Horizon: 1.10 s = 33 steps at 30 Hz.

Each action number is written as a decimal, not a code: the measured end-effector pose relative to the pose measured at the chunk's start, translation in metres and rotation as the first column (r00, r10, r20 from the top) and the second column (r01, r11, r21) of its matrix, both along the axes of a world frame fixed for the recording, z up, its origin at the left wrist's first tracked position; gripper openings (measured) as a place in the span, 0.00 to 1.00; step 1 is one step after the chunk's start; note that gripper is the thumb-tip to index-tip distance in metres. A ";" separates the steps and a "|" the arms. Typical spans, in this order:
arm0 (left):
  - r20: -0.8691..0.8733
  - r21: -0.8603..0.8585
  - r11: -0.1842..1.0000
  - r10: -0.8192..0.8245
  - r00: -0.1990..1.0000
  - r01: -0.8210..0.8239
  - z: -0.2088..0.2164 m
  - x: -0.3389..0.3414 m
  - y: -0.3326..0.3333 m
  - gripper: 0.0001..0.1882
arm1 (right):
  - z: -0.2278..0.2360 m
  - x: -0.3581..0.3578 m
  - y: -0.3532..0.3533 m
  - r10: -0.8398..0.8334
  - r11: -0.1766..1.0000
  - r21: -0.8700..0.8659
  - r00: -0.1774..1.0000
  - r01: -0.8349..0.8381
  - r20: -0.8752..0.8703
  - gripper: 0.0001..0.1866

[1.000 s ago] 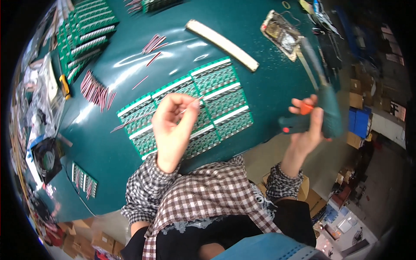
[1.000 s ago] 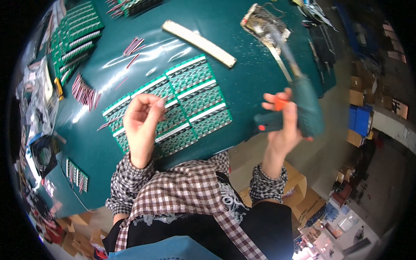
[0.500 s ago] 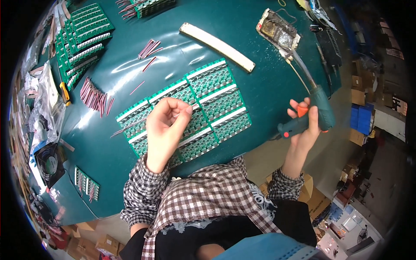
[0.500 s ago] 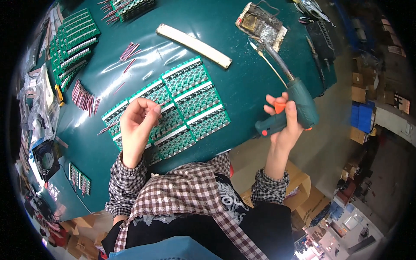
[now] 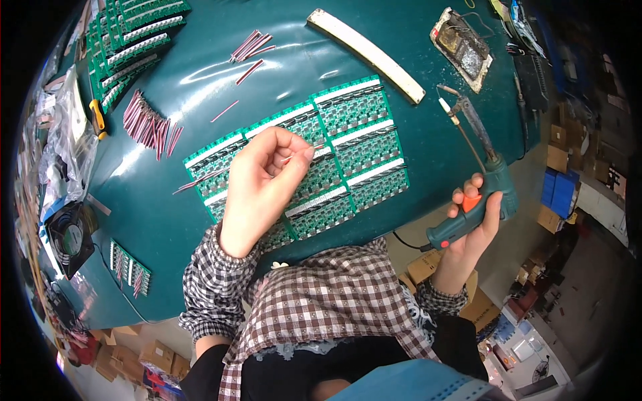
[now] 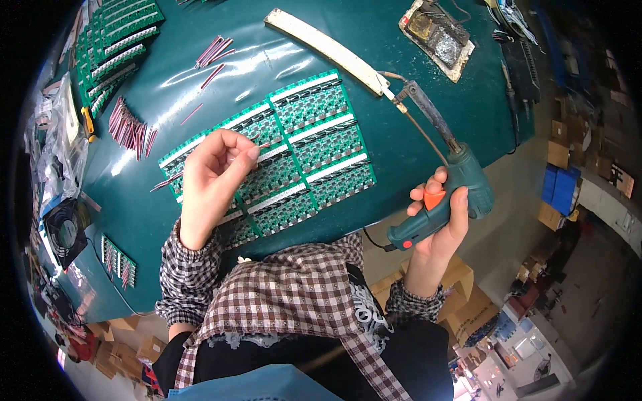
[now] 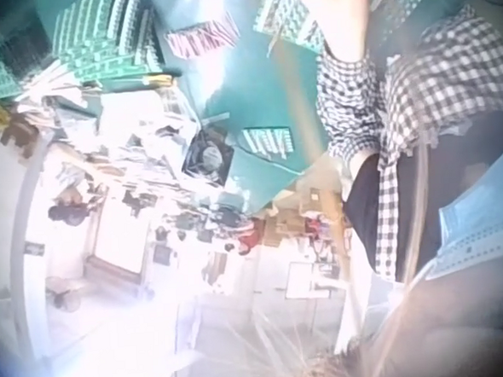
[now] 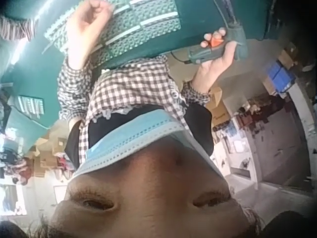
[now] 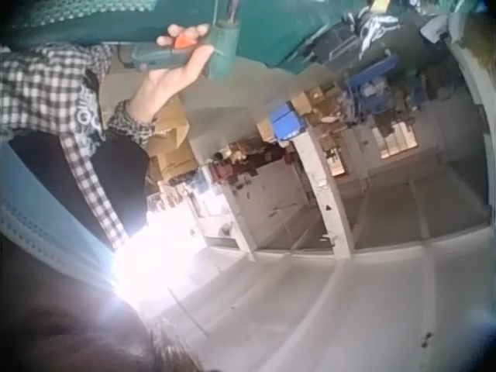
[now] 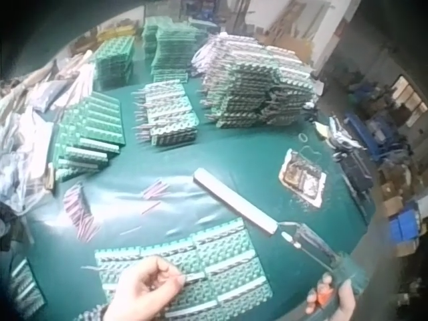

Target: The person picks up wire pieces and solders them onto circuit boards using a soldering tool.

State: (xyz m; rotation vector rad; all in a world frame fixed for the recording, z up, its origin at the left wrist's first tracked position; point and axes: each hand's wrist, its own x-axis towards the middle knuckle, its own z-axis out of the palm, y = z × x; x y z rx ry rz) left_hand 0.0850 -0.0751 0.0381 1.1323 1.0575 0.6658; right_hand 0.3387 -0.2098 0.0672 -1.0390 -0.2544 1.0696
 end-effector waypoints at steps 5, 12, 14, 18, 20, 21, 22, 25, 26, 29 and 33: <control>-0.059 0.065 0.997 -0.034 0.998 0.038 -0.001 0.000 0.007 0.03 | 0.006 -0.004 -0.001 0.022 1.000 -0.006 1.000 -0.022 0.015 0.19; -0.130 0.040 0.998 -0.039 0.991 0.044 0.000 -0.004 0.008 0.03 | 0.005 -0.001 0.015 -0.120 0.971 -0.092 0.780 0.222 0.614 0.16; -0.165 0.086 0.995 -0.045 0.985 0.060 -0.001 -0.004 0.010 0.03 | 0.008 0.002 0.016 -0.129 0.977 -0.052 0.759 0.209 0.638 0.17; -0.304 0.147 0.978 -0.100 0.948 0.150 -0.001 -0.006 0.017 0.03 | 0.008 -0.008 0.010 -0.026 0.980 -0.136 0.767 0.147 0.641 0.21; -0.356 0.201 0.960 -0.113 0.928 0.194 0.003 -0.006 0.015 0.02 | 0.007 -0.017 0.003 0.046 0.986 -0.155 0.774 0.067 0.632 0.22; -0.398 0.248 0.936 -0.136 0.907 0.249 0.002 -0.004 0.018 0.02 | 0.005 -0.019 0.002 0.112 0.984 -0.177 0.768 0.001 0.630 0.23; -0.370 0.275 0.935 -0.112 0.922 0.224 -0.001 -0.001 0.018 0.03 | 0.003 -0.020 0.000 0.173 0.975 -0.218 0.764 -0.043 0.621 0.26; -0.459 0.375 0.900 -0.029 0.888 0.224 -0.015 0.003 0.021 0.04 | 0.000 -0.027 -0.002 0.269 0.957 -0.261 0.733 -0.128 0.625 0.27; -0.470 0.436 0.879 0.040 0.882 0.193 -0.018 0.003 0.019 0.05 | 0.001 -0.029 -0.003 0.280 0.951 -0.280 0.744 -0.129 0.607 0.28; -0.426 0.399 0.907 0.050 0.904 0.138 -0.021 -0.003 0.017 0.04 | 0.000 -0.036 -0.003 0.291 0.942 -0.315 0.754 -0.118 0.588 0.28; -0.402 0.391 0.916 0.080 0.912 0.092 -0.023 -0.001 0.015 0.05 | -0.003 -0.042 -0.001 0.326 0.933 -0.327 0.744 -0.153 0.583 0.28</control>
